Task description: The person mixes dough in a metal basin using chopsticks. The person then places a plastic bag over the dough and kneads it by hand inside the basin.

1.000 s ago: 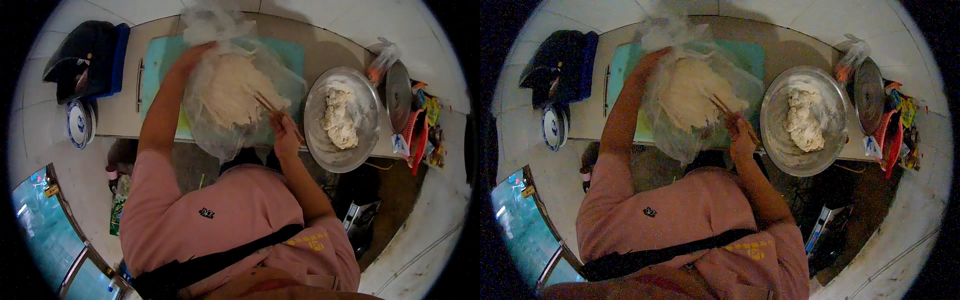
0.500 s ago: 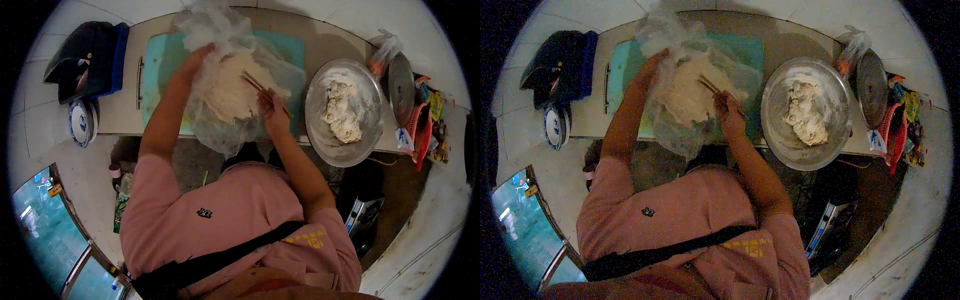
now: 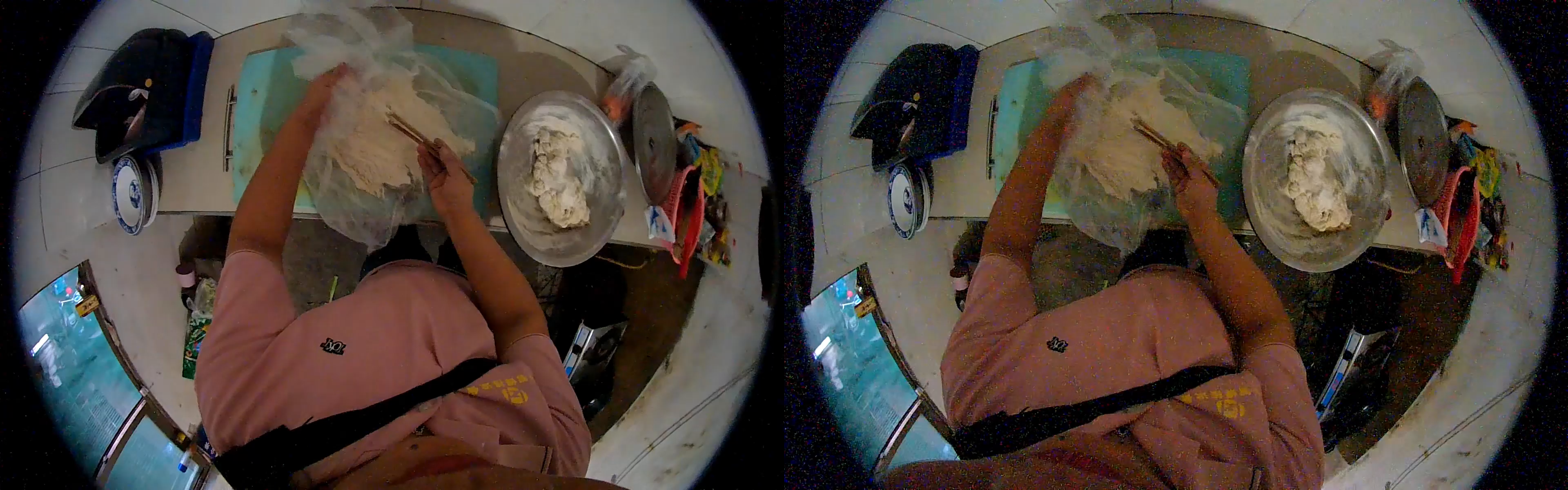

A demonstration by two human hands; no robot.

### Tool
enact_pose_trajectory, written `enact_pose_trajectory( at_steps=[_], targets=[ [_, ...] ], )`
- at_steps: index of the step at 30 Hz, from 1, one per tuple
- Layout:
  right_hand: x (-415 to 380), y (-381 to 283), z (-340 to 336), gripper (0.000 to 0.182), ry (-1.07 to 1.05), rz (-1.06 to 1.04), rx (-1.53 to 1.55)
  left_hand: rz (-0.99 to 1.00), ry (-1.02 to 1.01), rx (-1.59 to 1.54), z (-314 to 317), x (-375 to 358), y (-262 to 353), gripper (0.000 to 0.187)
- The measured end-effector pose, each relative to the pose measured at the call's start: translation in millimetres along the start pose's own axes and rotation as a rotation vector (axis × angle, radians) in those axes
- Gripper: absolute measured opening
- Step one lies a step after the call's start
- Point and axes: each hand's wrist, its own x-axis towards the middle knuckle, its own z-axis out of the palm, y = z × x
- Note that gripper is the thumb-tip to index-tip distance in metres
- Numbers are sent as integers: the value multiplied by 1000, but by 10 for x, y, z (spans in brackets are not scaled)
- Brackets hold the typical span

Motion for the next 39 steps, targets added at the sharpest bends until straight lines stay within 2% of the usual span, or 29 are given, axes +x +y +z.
enact_pose_trajectory(
  at_steps=[5, 10, 13, 16, 18, 20, 22, 24, 25, 27, 28, 29, 31, 32, 33, 35, 36, 39],
  targets=[
    [-78, -37, 42, 27, 18, -33, 50, 195, 63, 178, -152, -65, 87, 42],
    [-286, -239, 150, 28, -7, -58, 36, 124, 170, 162, -285, -167, 206, 43],
    [-396, -409, 84, 29, -157, -44, 77, 146, 233, 213, -528, -129, 141, 44],
    [-633, -640, 166, 28, 26, -69, 103, 154, 350, 295, -791, 17, 73, 45],
    [-772, -823, 47, 24, 6, -102, 177, 167, 484, 355, -919, 86, 32, 45],
    [-918, -1022, -31, 21, 9, -143, 220, 307, 626, 333, -918, 12, -5, 46],
    [-1128, -1310, -125, 21, 39, -189, 236, 581, 661, 199, -611, -338, -18, 49],
    [-1286, -1576, -262, 20, 136, -290, 201, 859, 605, 355, -422, -510, -26, 50],
    [-1350, -1705, -358, 20, 183, -337, 182, 894, 622, 441, -268, -534, -80, 48],
    [-1450, -1972, -601, 20, 123, -448, 90, 960, 658, 614, 87, -594, -289, 44],
    [-1466, -2086, -710, 20, 91, -501, 44, 921, 518, 681, 287, -631, -372, 44],
    [-1461, -2175, -780, 22, 152, -554, -61, 881, 380, 744, 516, -677, -439, 44],
    [-1412, -2321, -908, 25, 276, -651, -274, 610, 51, 345, 1076, -836, -580, 45],
    [-1333, -2370, -1053, 25, 264, -680, -441, 507, -21, 362, 1336, -974, -632, 46],
    [-1273, -2393, -1131, 24, 277, -702, -686, 405, -92, 377, 1548, -1089, -665, 47],
    [-1164, -2398, -1288, 22, 301, -723, -1176, 480, -131, 657, 1782, -1142, -856, 49],
    [-1112, -2374, -1355, 19, 283, -835, -1201, 442, -150, 710, 1848, -1157, -933, 50],
    [-1057, -2406, -1497, 19, 287, -799, -1152, 350, -200, 799, 1938, -1212, -1063, 50]
  ],
)
